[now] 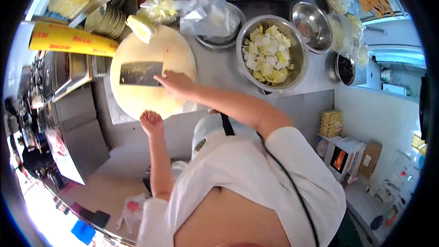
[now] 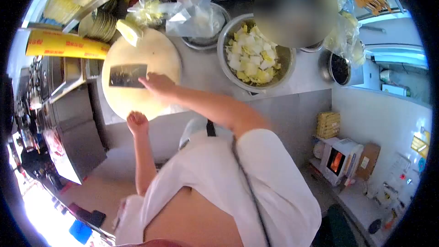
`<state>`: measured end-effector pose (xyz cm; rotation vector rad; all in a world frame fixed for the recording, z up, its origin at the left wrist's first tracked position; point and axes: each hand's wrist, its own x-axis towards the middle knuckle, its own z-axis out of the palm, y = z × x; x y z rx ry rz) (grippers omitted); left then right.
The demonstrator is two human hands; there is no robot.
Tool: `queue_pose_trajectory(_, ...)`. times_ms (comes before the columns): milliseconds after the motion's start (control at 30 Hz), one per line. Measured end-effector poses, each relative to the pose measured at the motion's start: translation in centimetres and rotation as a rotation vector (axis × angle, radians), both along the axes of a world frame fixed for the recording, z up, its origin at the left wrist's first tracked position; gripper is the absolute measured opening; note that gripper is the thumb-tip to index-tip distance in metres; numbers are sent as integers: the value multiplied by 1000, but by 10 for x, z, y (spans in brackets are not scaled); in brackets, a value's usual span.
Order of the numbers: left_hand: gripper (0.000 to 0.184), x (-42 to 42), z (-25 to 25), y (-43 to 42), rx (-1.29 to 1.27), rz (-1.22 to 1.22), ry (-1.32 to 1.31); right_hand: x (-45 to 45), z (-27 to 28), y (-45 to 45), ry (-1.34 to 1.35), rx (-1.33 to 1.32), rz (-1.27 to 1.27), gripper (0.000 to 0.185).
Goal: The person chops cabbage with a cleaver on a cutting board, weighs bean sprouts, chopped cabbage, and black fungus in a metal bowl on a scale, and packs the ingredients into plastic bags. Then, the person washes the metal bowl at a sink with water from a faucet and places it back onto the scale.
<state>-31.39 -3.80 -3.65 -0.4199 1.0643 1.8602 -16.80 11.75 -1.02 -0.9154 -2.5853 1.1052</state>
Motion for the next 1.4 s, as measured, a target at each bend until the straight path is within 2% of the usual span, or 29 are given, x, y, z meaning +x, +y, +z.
queue_pose_trajectory(33, 17, 9, 3, -5, -46, 21, 29, -16, 2, 3, -116, 23, 66, 50)
queue_pose_trajectory(100, 17, 17, -2, -17, -29, 12, 3, -52, -54, -2, 69, 338, 23, 36)
queue_pose_trajectory(200, 18, 40, 0, -21, -134, -31, 55, -81, -64, 0, 65, 275, 14, 29)
queue_pose_trajectory(267, 20, 58, 0, -15, -143, -92, 122, -86, -62, 1, 24, 234, 53, 31)
queue_pose_trajectory(367, 24, 79, 10, 1, -134, -204, 304, -52, -33, 7, 46, 72, 138, 30)
queue_pose_trajectory(400, 25, 85, 14, 9, -125, -238, 378, -27, -22, 9, 220, 91, 91, 26)
queue_pose_trajectory(500, 30, 116, 43, 36, -110, -334, 708, 81, 48, 33, 586, -247, -7, 22)
queue_pose_trajectory(567, 30, 147, 60, 57, -185, -234, 772, 186, 97, 47, 809, -179, -155, 18)
queue_pose_trajectory(600, 29, 153, 57, 61, -147, -262, 810, 248, 112, 54, 685, -125, -259, 14)
queue_pose_trajectory(667, 28, 181, 55, 69, -125, -226, 976, 365, 93, 59, 920, -367, -559, 11)
queue_pose_trajectory(700, 27, 198, 59, 72, -139, -220, 1038, 421, 95, 59, 808, -234, -771, 11)
queue_pose_trajectory(733, 27, 221, 66, 77, -130, -165, 1001, 480, 81, 62, 562, -18, -954, 10)
queue_pose_trajectory(767, 27, 241, 71, 82, -119, -111, 966, 538, 62, 64, 491, 35, -1058, 11)
queue_pose_trajectory(800, 26, 252, 66, 83, -95, -127, 989, 596, 39, 63, 274, 227, -1084, 15)
queue_pose_trajectory(867, 25, 291, 77, 91, -116, -77, 992, 704, -7, 60, -233, 292, -1115, 29)
queue_pose_trajectory(967, 24, 326, 83, 89, -107, -108, 1021, 793, -75, 56, -523, 268, -1283, 55)
queue_pose_trajectory(1000, 24, 335, 85, 88, -106, -119, 1037, 812, -95, 62, -555, 134, -1305, 76)
queue_pose_trajectory(1100, 24, 358, 93, 85, -86, -142, 1066, 814, -119, 85, -601, 53, -1145, 79)
queue_pose_trajectory(1133, 24, 364, 96, 85, -102, -135, 1051, 791, -84, 95, -791, -142, -1162, 74)
queue_pose_trajectory(1233, 22, 388, 104, 89, -111, -32, 1002, 803, -106, 103, -522, 12, -1174, 68)
queue_pose_trajectory(1267, 21, 388, 101, 89, -156, 15, 897, 813, -128, 103, -461, 263, -1106, 58)
queue_pose_trajectory(1300, 19, 382, 90, 84, -129, 59, 835, 824, -134, 101, -455, 304, -1095, 56)
queue_pose_trajectory(1333, 18, 376, 84, 75, -111, -54, 828, 829, -138, 102, -439, 342, -1076, 54)
queue_pose_trajectory(1367, 17, 396, 92, 83, -162, 44, 790, 831, -143, 104, -414, 379, -1054, 52)
queue_pose_trajectory(1400, 17, 392, 83, 80, -125, 30, 785, 836, -144, 107, -431, 395, -1027, 50)
